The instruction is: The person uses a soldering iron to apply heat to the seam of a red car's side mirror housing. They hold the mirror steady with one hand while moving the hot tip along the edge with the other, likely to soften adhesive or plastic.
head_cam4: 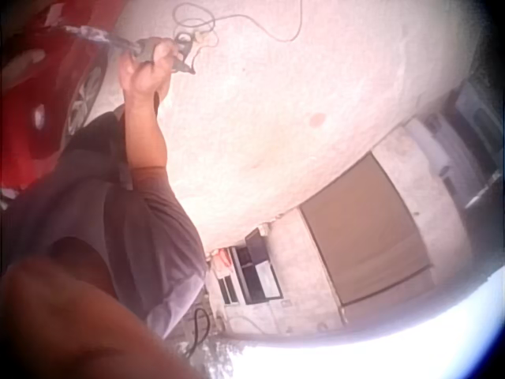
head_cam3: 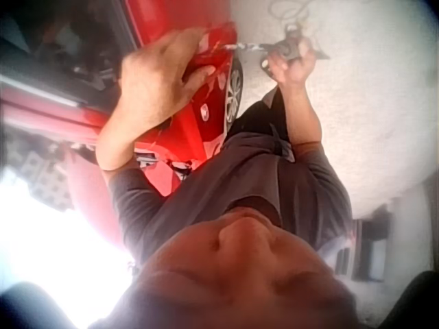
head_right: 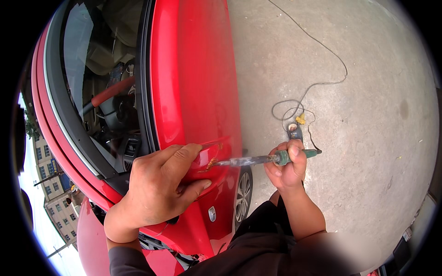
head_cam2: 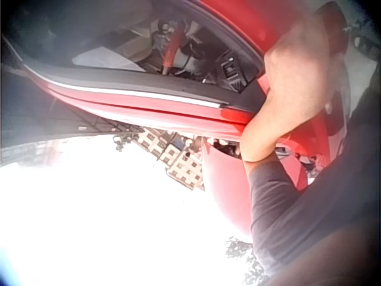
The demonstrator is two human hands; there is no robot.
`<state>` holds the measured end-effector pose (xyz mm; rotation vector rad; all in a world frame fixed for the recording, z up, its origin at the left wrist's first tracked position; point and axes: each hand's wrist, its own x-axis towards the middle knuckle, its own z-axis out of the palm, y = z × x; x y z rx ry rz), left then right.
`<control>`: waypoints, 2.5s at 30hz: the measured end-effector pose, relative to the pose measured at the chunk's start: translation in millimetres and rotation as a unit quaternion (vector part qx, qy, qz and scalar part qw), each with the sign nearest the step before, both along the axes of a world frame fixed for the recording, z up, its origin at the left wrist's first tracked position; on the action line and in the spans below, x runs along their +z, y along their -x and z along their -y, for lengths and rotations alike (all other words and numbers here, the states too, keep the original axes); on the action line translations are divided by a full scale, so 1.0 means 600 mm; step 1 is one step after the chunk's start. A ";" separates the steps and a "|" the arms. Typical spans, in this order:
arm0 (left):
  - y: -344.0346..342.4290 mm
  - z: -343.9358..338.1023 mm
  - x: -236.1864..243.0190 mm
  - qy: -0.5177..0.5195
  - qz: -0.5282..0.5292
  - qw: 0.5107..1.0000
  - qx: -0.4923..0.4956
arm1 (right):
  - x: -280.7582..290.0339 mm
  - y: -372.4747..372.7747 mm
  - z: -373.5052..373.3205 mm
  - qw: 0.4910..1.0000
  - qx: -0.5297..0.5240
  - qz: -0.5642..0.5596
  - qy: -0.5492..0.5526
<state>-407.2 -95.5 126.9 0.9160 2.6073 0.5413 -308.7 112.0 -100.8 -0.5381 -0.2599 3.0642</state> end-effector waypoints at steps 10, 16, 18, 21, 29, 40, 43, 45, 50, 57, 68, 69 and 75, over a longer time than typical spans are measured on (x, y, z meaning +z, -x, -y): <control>-0.001 -0.002 0.001 0.001 0.001 1.000 0.002 | -0.008 0.004 -0.002 0.999 0.010 -0.031 0.002; 0.000 -0.002 0.001 0.000 0.004 1.000 0.002 | -0.003 0.005 -0.004 0.999 0.001 -0.044 0.023; 0.000 -0.002 0.001 0.000 0.001 1.000 0.001 | -0.003 0.004 -0.006 0.998 0.006 -0.062 0.023; 0.000 -0.001 0.001 -0.001 0.001 1.000 0.001 | 0.004 0.004 -0.004 1.000 0.011 0.007 0.004; 0.001 -0.002 0.000 0.002 0.005 1.000 0.002 | -0.003 0.006 -0.007 0.999 0.005 -0.038 0.004; 0.001 -0.002 0.001 0.003 0.004 1.000 0.003 | -0.003 0.005 -0.009 1.000 0.001 -0.011 0.000; 0.000 -0.003 0.001 0.000 0.011 1.000 0.007 | -0.003 0.005 -0.012 0.998 0.000 -0.049 -0.044; 0.000 -0.003 0.001 -0.001 0.014 1.000 0.009 | -0.002 0.006 -0.016 0.995 0.000 -0.064 -0.073; 0.000 -0.003 0.002 0.007 0.011 1.000 0.008 | -0.002 0.001 -0.016 0.994 -0.006 -0.034 -0.108; 0.001 -0.003 0.001 -0.002 0.002 1.000 0.003 | -0.002 0.000 -0.022 0.990 -0.020 -0.048 -0.135; 0.001 -0.003 0.001 -0.002 -0.001 1.000 0.000 | 0.012 0.003 -0.023 0.991 -0.020 -0.041 -0.127; 0.000 -0.003 0.001 -0.002 -0.001 1.000 0.000 | 0.013 0.003 -0.022 0.992 -0.019 -0.041 -0.119; 0.001 -0.003 -0.001 -0.005 -0.007 1.000 -0.004 | -0.001 0.000 -0.019 0.998 -0.024 -0.037 -0.043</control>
